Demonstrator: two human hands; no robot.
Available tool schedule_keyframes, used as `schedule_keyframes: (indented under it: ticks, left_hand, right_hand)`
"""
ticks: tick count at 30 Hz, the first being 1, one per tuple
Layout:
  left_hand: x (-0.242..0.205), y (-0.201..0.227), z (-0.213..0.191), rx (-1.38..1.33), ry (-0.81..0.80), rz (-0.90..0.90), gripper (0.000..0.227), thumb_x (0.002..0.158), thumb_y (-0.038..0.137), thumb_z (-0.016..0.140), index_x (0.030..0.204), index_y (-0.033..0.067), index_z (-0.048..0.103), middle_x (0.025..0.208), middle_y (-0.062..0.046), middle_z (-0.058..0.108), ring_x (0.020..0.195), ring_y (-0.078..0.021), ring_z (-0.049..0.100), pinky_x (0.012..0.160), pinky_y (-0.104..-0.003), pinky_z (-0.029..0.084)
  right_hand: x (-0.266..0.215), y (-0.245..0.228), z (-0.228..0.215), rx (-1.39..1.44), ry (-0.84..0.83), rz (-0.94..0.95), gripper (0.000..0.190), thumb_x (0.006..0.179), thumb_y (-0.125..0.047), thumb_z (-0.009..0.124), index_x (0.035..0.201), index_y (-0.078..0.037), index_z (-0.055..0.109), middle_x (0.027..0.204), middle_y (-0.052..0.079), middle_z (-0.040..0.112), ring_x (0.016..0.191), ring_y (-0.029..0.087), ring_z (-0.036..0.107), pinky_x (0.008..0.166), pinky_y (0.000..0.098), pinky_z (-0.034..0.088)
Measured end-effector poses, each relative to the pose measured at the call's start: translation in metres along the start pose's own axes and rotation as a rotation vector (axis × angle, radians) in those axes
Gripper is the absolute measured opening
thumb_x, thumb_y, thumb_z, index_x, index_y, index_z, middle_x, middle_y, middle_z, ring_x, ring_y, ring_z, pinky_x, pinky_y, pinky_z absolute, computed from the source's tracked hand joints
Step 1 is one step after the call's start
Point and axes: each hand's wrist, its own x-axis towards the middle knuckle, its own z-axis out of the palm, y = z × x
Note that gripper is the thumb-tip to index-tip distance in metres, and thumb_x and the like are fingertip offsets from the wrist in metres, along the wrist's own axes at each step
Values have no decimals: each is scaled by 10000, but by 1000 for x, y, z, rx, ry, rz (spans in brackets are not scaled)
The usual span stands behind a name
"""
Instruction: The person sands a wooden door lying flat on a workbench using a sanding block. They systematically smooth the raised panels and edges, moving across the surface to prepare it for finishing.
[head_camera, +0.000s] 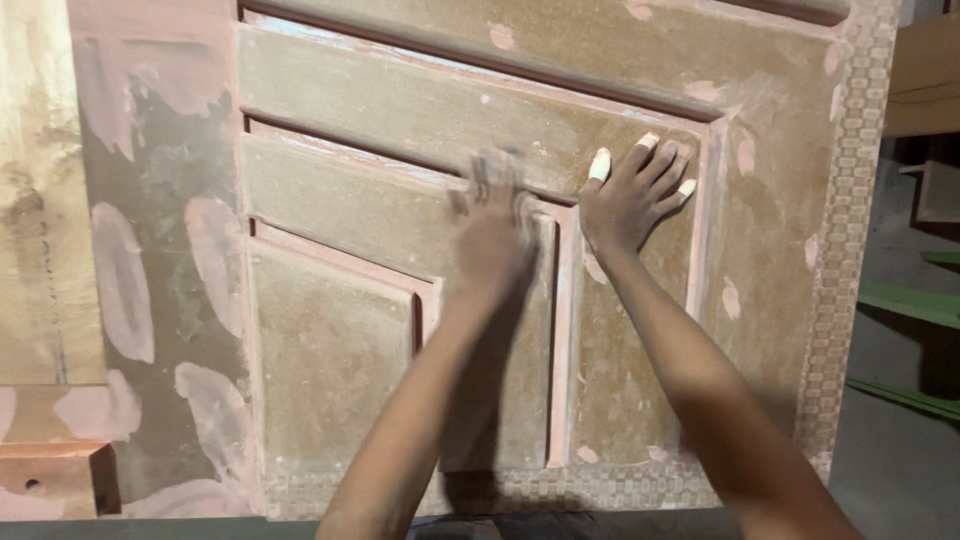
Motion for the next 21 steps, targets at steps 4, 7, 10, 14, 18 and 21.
schedule_keyframes:
  ticks: [4, 7, 10, 14, 18, 21]
  left_hand:
    - [-3, -7, -12, 80, -60, 188, 552, 1057, 330, 447, 1548, 79, 417, 1603, -76, 405, 1531, -349, 253, 1233, -653, 24]
    - [11, -30, -20, 149, 56, -81, 494, 1091, 337, 413, 1529, 118, 478, 1616, -45, 458, 1556, -349, 283, 1258, -633, 65]
    - [3, 3, 5, 34, 122, 50, 556, 1076, 337, 415, 1559, 70, 485, 1606, -119, 470, 1573, -320, 308, 1300, -592, 77]
    - [0, -3, -7, 99, 16, 118, 526, 1052, 353, 416, 1512, 108, 488, 1573, -82, 500, 1497, -320, 346, 1258, -603, 82]
    - [10, -33, -13, -205, 38, -216, 563, 1073, 395, 388, 1580, 154, 434, 1635, -95, 398, 1493, -305, 335, 1193, -538, 209]
    - [0, -2, 20, -13, 66, 15, 575, 1059, 392, 409, 1566, 124, 453, 1630, -90, 434, 1545, -285, 311, 1225, -582, 108]
  right_hand:
    - [5, -1, -4, -49, -13, -19, 736, 885, -336, 594, 1472, 64, 400, 1558, 347, 327, 1493, 510, 193, 1132, 712, 103]
    - [1, 1, 2, -14, 30, -31, 697, 984, -389, 576, 1480, 68, 397, 1547, 359, 338, 1492, 513, 212, 1136, 728, 102]
    - [2, 3, 0, 21, 49, -13, 691, 1041, -422, 562, 1498, 67, 389, 1549, 355, 346, 1485, 510, 230, 1153, 732, 110]
    - [0, 2, -2, 12, 83, -44, 667, 1053, -421, 560, 1485, 63, 408, 1558, 342, 362, 1501, 508, 235, 1160, 722, 126]
    - [4, 5, 4, 2, 60, -42, 671, 1039, -416, 567, 1475, 73, 418, 1534, 365, 358, 1477, 529, 230, 1132, 729, 118]
    - [-2, 6, 3, 25, 44, -11, 695, 1019, -422, 578, 1484, 67, 412, 1534, 357, 353, 1469, 515, 232, 1138, 729, 118]
